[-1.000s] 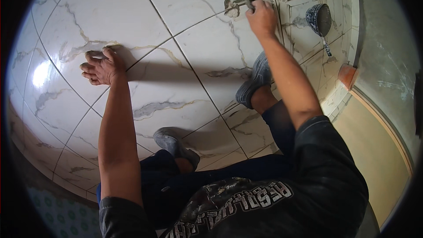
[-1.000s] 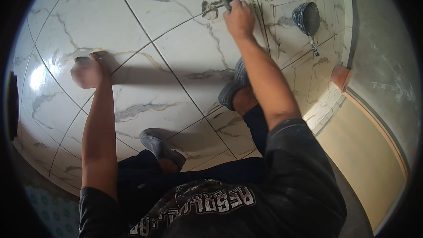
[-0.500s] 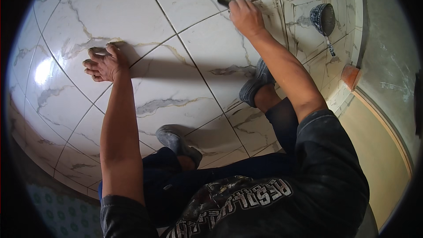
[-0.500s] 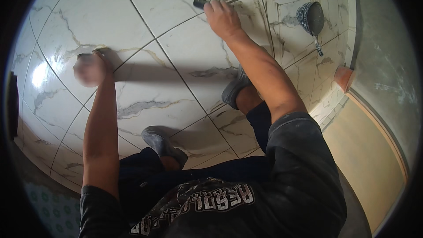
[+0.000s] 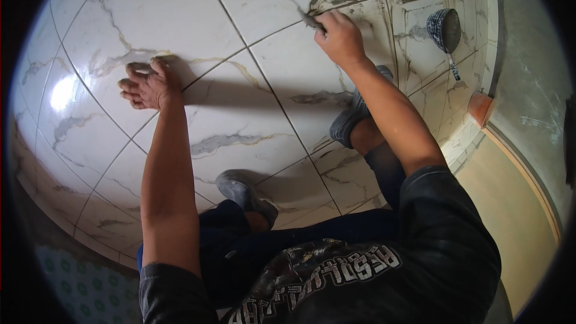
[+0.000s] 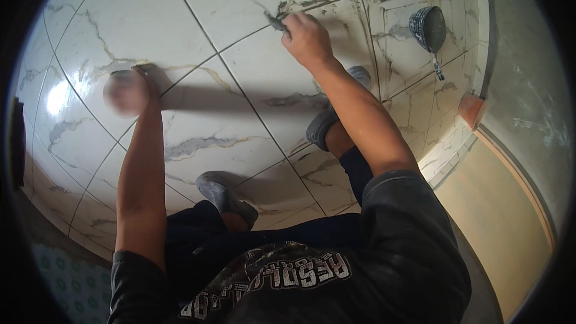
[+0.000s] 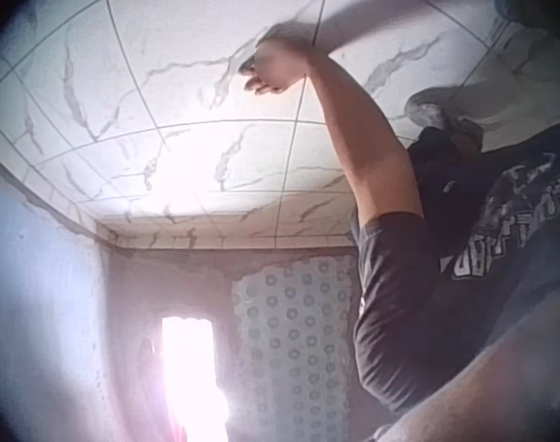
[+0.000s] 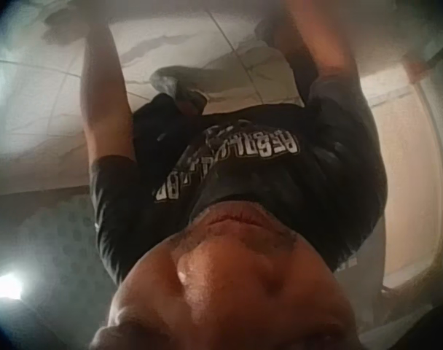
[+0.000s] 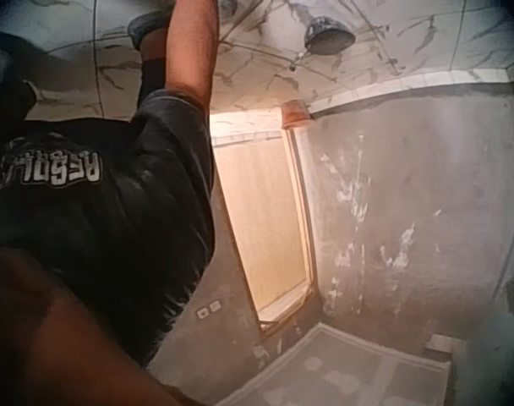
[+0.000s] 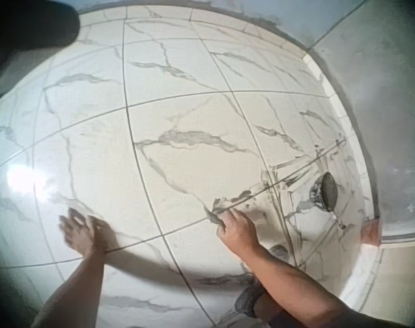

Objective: Applying grout or adhesive into the joints between floor tiles using a handheld trowel.

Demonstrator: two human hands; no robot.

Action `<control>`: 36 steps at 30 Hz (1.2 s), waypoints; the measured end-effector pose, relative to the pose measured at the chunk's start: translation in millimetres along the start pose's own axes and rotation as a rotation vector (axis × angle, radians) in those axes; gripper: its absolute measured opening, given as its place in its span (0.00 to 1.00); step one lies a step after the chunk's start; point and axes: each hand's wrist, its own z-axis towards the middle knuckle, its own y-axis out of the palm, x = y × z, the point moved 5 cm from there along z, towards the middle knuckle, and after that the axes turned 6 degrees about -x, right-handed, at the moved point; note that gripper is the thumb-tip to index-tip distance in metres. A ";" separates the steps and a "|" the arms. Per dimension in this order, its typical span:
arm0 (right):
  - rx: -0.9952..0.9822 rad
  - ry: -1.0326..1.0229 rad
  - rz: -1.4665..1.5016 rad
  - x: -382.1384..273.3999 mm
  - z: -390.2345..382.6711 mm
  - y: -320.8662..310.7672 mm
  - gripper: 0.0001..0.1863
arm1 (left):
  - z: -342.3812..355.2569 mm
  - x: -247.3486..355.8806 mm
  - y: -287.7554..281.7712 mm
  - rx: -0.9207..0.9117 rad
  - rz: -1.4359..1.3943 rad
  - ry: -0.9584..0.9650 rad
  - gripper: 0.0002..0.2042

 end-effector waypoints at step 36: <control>0.210 0.541 -0.116 10.8 9.7 16.3 0.11 | 3.5 1.0 2.3 0.016 0.000 0.014 0.37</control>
